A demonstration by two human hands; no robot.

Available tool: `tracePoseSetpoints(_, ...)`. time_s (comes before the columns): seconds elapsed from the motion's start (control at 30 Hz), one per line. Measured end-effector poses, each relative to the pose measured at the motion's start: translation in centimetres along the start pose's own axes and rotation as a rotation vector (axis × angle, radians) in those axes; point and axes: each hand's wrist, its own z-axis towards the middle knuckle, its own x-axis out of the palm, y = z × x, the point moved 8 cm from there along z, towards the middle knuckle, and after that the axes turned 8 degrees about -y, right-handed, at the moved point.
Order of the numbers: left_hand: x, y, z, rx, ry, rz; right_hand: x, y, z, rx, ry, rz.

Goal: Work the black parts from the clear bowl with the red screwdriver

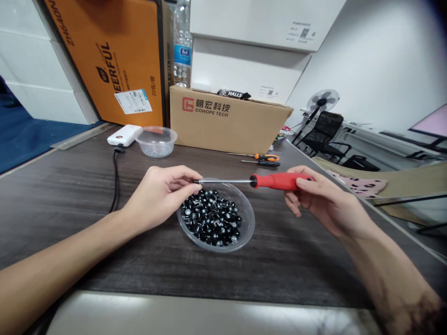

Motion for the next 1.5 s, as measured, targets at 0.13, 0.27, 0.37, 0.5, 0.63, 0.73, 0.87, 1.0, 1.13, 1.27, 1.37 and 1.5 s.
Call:
tracePoseSetpoints(0.13, 0.0, -0.1, 0.0, 0.002, 0.004, -0.005, -0.4, 0.2, 0.1, -0.011, -0.065, -0.071)
tracePoseSetpoints(0.27, 0.0, -0.2, 0.0, 0.005, 0.009, 0.006, -0.5, 0.0, 0.4, -0.014, -0.097, -0.087)
tracePoseSetpoints(0.37, 0.0, -0.3, 0.0, 0.018, 0.012, 0.024, -0.1, -0.4, 0.4, 0.001, -0.023, -0.058)
tracePoseSetpoints(0.5, -0.1, -0.3, -0.1, 0.022, -0.009, -0.024, -0.4, 0.0, 0.2, -0.062, -0.073, -0.010)
tracePoseSetpoints(0.63, 0.0, 0.1, -0.1, -0.057, -0.015, -0.159, -0.7, 0.8, 0.1, -0.151, -0.136, 0.051)
tracePoseSetpoints(0.73, 0.0, 0.6, 0.1, -0.134, -0.042, -0.201, -0.4, 0.9, 0.1, -0.164, -0.081, 0.067)
tracePoseSetpoints(0.87, -0.1, 1.1, 0.3, -0.178, -0.056, -0.238, -0.2, 0.8, 0.1, -0.138, -0.033, 0.062)
tracePoseSetpoints(1.0, -0.2, 1.4, 0.3, -0.219, -0.065, -0.277, -0.3, 0.8, 0.1, -0.143, -0.046, 0.064)
tracePoseSetpoints(1.13, -0.2, 1.6, 0.3, -0.241, -0.071, -0.307, -0.5, 0.8, 0.1, -0.146, -0.058, 0.085)
tracePoseSetpoints(1.27, 0.0, 1.5, 0.4, -0.207, -0.036, -0.271, -0.5, 0.6, 0.4, -0.155, -0.072, 0.069)
tracePoseSetpoints(1.37, 0.1, 1.4, 0.5, -0.187, -0.018, -0.255, -0.5, 0.3, 0.8, -0.156, -0.089, 0.047)
tracePoseSetpoints(1.5, 0.1, 1.3, 0.4, -0.156, -0.002, -0.235, -0.4, 0.2, 0.8, -0.150, -0.089, 0.031)
